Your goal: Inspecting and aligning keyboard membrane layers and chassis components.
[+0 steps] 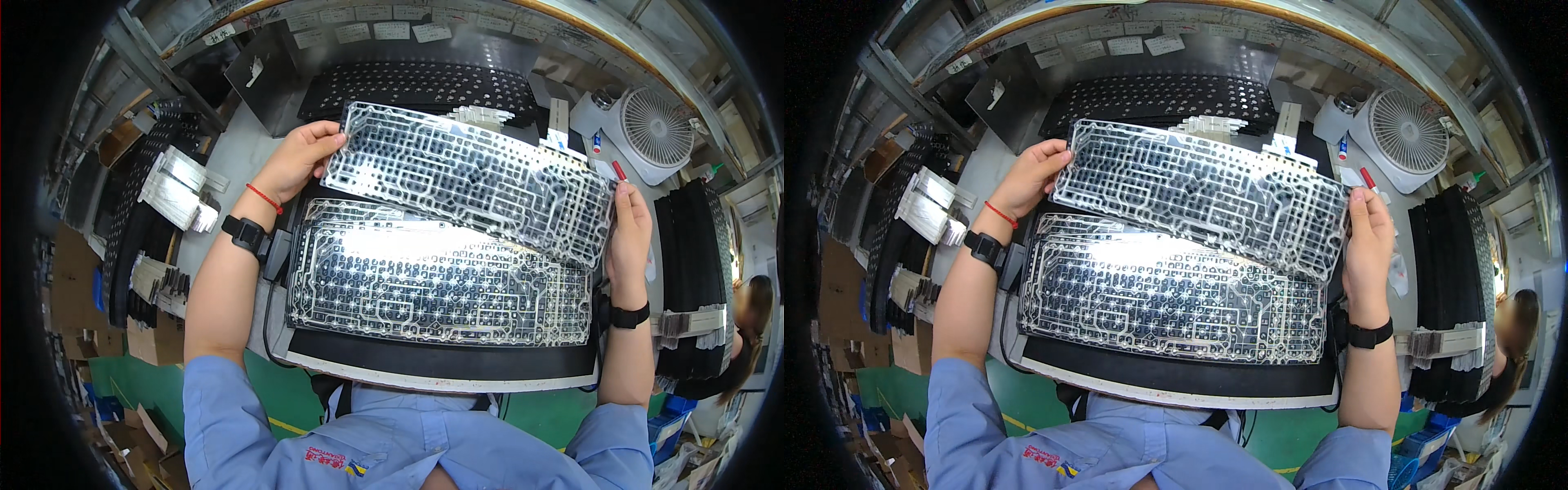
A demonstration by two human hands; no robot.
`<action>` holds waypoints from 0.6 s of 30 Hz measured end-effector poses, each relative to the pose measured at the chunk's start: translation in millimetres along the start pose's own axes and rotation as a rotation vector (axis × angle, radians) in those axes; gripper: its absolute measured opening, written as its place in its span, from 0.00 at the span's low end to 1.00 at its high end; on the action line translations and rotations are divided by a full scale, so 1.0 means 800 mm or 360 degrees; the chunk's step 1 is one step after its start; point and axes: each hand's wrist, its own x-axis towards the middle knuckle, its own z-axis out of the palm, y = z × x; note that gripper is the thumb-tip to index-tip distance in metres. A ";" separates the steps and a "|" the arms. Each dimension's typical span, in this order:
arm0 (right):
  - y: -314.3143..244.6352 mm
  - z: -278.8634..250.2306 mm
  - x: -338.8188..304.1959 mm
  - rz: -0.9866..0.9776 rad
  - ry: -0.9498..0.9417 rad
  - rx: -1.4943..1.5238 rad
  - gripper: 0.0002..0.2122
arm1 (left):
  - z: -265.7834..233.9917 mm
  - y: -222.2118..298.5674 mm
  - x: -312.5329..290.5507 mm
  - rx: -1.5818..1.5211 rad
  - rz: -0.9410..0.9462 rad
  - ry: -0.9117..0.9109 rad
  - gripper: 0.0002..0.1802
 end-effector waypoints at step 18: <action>-0.006 0.002 -0.007 -0.0045 -0.0044 -0.0144 0.08 | -0.021 -0.007 0.003 -0.0266 0.0185 0.0019 0.13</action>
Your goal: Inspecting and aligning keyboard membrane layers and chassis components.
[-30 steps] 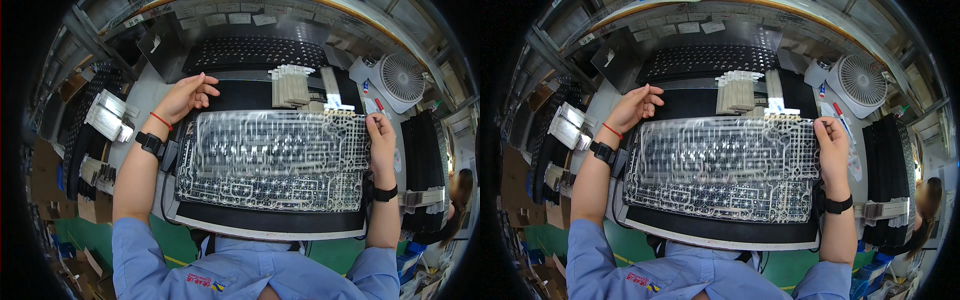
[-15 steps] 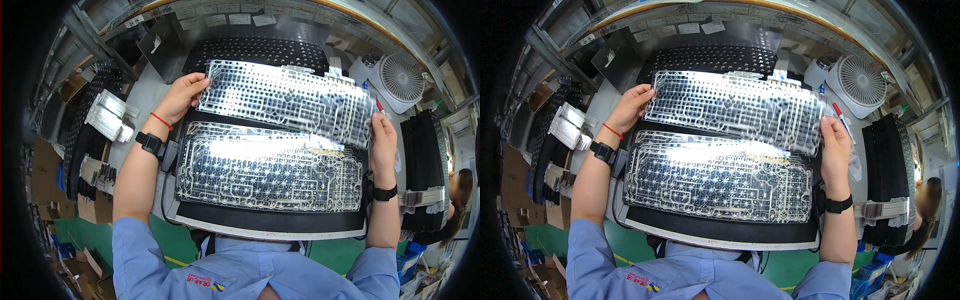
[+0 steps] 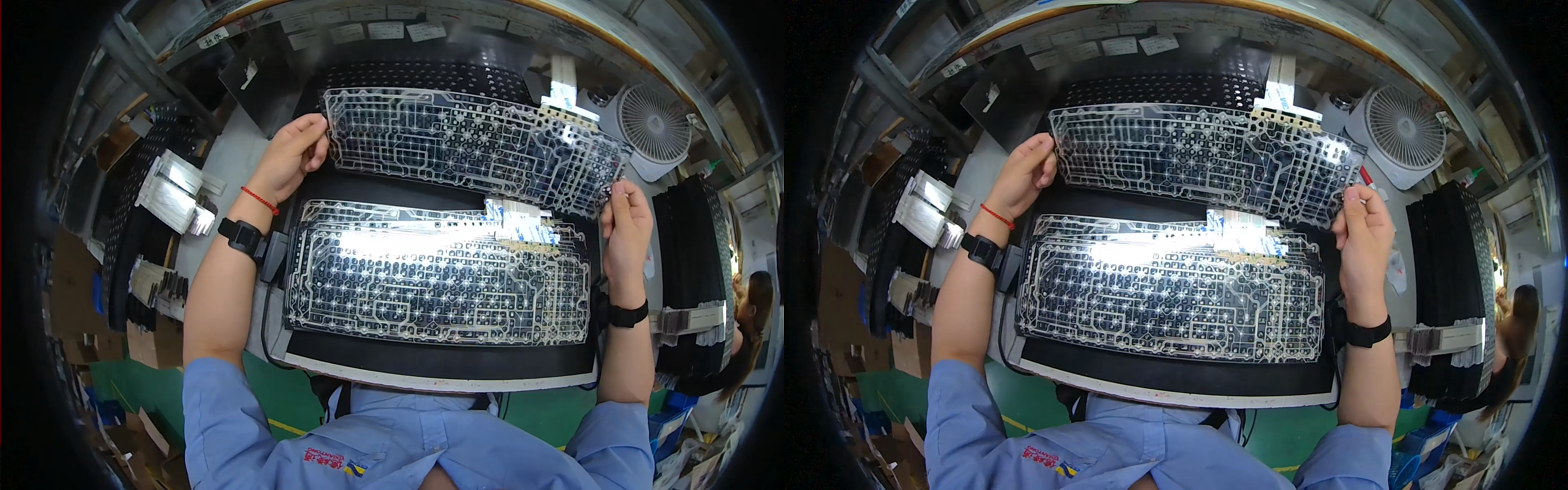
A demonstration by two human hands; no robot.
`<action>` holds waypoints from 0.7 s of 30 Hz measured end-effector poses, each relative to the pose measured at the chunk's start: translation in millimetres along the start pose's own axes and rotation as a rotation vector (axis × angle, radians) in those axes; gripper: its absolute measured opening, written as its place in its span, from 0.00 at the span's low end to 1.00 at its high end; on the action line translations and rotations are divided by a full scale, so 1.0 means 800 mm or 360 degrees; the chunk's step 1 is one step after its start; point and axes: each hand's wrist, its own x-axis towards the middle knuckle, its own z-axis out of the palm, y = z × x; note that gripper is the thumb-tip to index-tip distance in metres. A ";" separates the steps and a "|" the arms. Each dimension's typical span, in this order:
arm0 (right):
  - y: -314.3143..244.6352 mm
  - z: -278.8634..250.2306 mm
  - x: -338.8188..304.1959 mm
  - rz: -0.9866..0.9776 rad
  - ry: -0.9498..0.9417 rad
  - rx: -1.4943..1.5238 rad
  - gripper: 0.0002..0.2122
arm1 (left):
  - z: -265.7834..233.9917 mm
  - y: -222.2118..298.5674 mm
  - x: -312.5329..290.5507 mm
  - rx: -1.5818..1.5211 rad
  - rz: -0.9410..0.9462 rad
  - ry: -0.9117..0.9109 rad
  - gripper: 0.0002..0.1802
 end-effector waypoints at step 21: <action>-0.014 0.014 -0.007 -0.0129 -0.0138 -0.0091 0.20 | 0.008 0.001 0.004 0.0088 -0.0033 0.0441 0.09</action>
